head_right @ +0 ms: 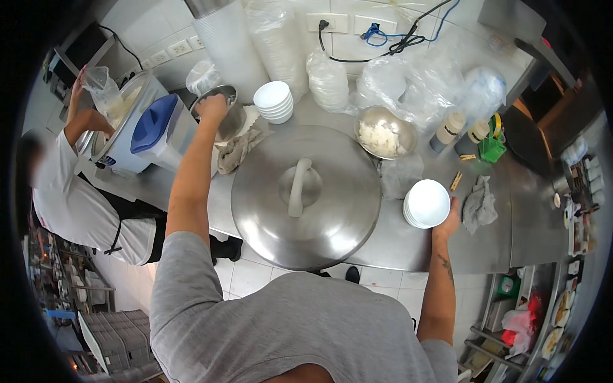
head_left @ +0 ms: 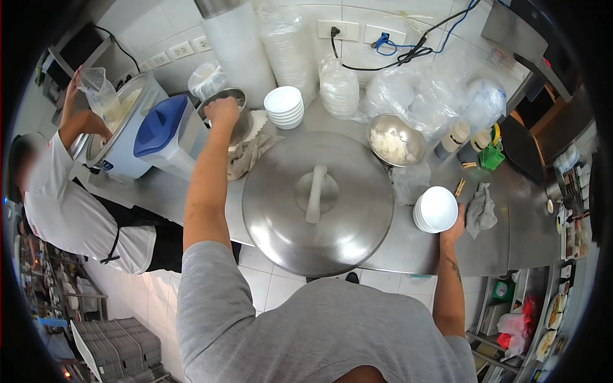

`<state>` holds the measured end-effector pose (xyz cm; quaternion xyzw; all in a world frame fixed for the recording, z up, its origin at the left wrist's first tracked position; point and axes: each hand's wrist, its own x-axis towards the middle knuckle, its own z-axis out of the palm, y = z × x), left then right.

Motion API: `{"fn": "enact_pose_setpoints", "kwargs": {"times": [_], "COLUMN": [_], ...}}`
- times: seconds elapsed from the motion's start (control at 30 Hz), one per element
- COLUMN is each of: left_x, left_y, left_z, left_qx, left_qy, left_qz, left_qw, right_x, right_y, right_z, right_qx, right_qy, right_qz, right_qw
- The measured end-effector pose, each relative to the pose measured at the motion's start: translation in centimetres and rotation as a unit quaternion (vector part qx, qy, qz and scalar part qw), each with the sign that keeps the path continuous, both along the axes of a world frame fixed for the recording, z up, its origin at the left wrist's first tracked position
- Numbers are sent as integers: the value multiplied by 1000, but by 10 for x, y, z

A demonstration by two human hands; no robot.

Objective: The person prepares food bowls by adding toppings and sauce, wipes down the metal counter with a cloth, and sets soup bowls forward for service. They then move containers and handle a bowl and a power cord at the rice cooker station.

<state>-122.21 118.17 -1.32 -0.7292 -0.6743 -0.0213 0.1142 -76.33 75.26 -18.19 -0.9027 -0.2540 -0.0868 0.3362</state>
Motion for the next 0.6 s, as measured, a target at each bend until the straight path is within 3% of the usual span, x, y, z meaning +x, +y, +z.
{"fn": "enact_pose_setpoints", "kwargs": {"times": [0.07,0.17,0.27,0.47,0.6], "left_x": [-6,-13,-10,-6,-11], "left_y": [0,12,16,2,-4], "left_z": [0,-10,17,68,29], "left_qx": [-77,-81,-82,13,0], "left_qy": [-23,0,53,19,99], "left_qz": [33,-8,-49,-26,-88], "left_qw": [996,997,994,999,991], "right_x": [-1,-5,-4,-7,-8], "right_y": [0,-1,1,-1,-1], "right_z": [1,7,6,11,12], "right_qx": [10,2,4,-34,-67], "right_qy": [3,33,44,53,28], "right_qz": [7,21,18,8,6], "right_qw": [1000,999,999,998,997]}}
